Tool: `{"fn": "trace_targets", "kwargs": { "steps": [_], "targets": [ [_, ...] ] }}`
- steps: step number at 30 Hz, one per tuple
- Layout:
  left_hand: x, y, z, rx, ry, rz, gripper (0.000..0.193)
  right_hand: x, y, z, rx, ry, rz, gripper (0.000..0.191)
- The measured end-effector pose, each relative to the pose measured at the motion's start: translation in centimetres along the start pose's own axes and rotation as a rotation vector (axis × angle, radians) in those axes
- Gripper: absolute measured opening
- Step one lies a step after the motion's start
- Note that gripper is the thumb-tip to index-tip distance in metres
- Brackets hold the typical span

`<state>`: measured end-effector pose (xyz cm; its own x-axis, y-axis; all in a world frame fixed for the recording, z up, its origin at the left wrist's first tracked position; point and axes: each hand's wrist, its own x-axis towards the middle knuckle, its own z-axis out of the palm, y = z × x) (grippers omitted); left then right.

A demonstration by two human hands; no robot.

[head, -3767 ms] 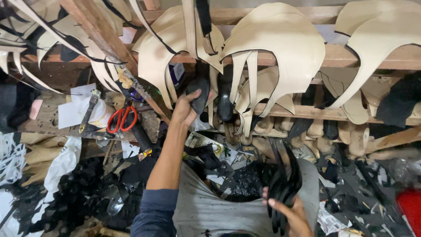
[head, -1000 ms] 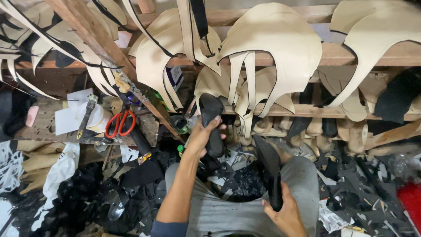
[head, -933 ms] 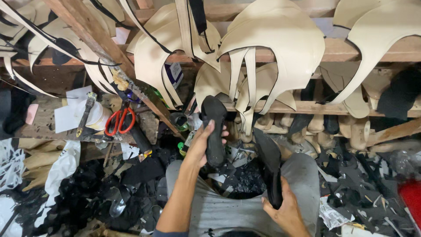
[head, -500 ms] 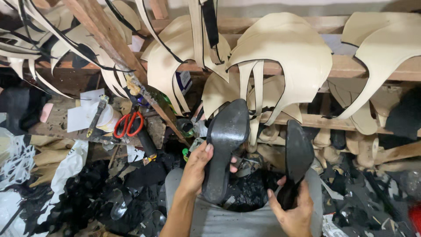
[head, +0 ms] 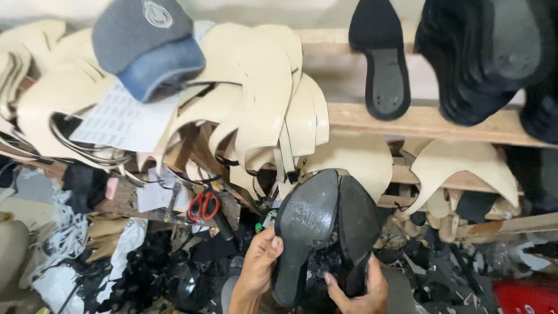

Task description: The person picks up black shoe uppers from a pile, turns them over to inspect the soles, and places them on a wooden shelf. The person repeats this process with several shoe uppers, handling them one at a time.

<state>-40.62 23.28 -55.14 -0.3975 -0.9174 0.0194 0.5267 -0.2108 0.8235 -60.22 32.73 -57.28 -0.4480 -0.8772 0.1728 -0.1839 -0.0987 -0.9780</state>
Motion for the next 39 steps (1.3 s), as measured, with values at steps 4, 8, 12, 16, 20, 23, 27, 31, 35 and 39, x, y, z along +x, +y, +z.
{"fn": "trace_targets", "kwargs": {
  "steps": [4, 8, 12, 16, 20, 23, 27, 31, 35, 39],
  "targets": [
    [2.2, 10.7, 6.9, -0.003, 0.220, 0.072, 0.043, 1.5, -10.4, -2.1, 0.055, -0.052, 0.321, 0.083],
    [6.1, 20.3, 13.0, -0.108, 0.368, 0.067, 0.040, 2.7, -20.3, -4.6, 0.123, -0.076, 0.328, 0.085],
    [11.8, 27.1, 15.6, 0.335, 0.432, 0.139, 0.035, 2.8, -28.7, -7.5, -0.037, -0.049, 0.553, 0.079],
    [17.5, 31.1, 15.6, 0.753, 0.449, 0.310, 0.035, -0.3, -34.9, -9.3, -0.136, 0.017, 0.506, 0.078],
    [20.1, 33.4, 15.2, 0.844, 0.453, 0.333, 0.034, -3.7, -39.6, -9.7, -0.056, 0.080, 0.508, 0.073],
    [17.0, 34.4, 17.0, 1.456, 0.566, 0.586, 0.055, -3.9, -43.0, -9.4, -0.154, 0.071, 0.402, 0.071],
    [5.3, 32.1, 22.7, 0.839, 0.106, 0.197, 0.055, -2.5, -47.6, -8.1, -0.453, 0.056, 0.222, 0.085],
    [-3.0, 31.7, 29.2, 0.192, -0.175, -0.134, 0.041, -1.3, -50.9, -5.5, -0.499, -0.088, -0.008, 0.098],
    [-4.4, 35.6, 31.0, -0.110, 0.025, -0.160, 0.032, -1.6, -52.6, -3.9, 0.092, -0.170, 0.246, 0.063],
    [-5.6, 39.4, 30.5, -0.290, -0.013, -0.233, 0.024, -0.1, -52.7, -4.1, 0.233, -0.141, 0.338, 0.041]
  ]
}}
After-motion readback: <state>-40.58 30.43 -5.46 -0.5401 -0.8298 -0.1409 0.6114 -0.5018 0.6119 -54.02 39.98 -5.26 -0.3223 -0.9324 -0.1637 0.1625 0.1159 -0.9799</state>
